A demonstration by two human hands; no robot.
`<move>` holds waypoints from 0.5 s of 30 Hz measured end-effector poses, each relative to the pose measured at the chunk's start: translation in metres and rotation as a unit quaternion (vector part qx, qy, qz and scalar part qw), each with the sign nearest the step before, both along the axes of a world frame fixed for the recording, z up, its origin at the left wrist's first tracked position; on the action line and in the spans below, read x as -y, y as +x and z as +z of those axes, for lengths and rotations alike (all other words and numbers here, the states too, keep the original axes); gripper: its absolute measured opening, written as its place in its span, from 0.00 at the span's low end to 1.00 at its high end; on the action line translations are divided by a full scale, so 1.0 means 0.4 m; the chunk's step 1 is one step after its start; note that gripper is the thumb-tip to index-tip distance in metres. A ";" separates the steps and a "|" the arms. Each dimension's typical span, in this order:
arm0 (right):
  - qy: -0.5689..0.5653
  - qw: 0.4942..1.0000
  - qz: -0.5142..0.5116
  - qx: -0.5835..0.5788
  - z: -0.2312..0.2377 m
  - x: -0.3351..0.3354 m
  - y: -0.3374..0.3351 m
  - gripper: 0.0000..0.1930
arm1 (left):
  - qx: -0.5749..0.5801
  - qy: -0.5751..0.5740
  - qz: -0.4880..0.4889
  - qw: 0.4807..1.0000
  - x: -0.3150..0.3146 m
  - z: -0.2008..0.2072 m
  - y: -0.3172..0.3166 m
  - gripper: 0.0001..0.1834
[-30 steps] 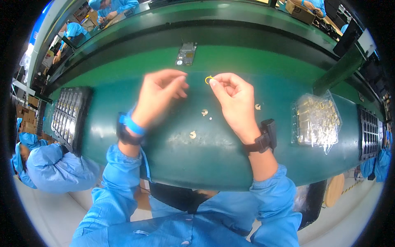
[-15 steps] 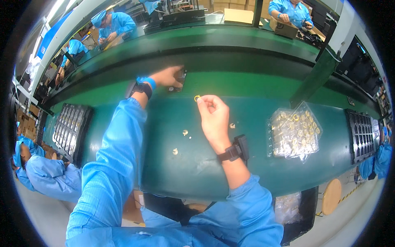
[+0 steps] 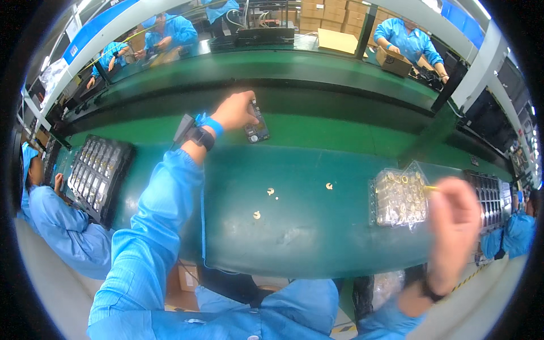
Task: Assembling small yellow components onto a circuit board and handling clear ring-like objects on an assembly line.
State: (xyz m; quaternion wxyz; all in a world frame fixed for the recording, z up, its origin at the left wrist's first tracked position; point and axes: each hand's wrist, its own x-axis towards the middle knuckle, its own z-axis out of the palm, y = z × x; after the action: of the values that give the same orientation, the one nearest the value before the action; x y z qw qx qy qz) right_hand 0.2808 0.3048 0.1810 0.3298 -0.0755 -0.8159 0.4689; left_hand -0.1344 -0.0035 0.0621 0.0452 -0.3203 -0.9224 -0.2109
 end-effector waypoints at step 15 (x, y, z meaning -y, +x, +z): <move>0.324 0.899 -0.031 0.294 0.734 -0.140 0.129 0.04 | 0.421 0.477 -0.052 0.770 0.131 0.030 0.181 0.21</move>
State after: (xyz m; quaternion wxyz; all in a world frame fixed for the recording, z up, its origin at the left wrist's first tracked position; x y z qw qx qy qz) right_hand 0.3324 0.3606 0.4747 0.0954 -0.1241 -0.9797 0.1252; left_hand -0.0619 -0.0557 0.0743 -0.2119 -0.1840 -0.6120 -0.7394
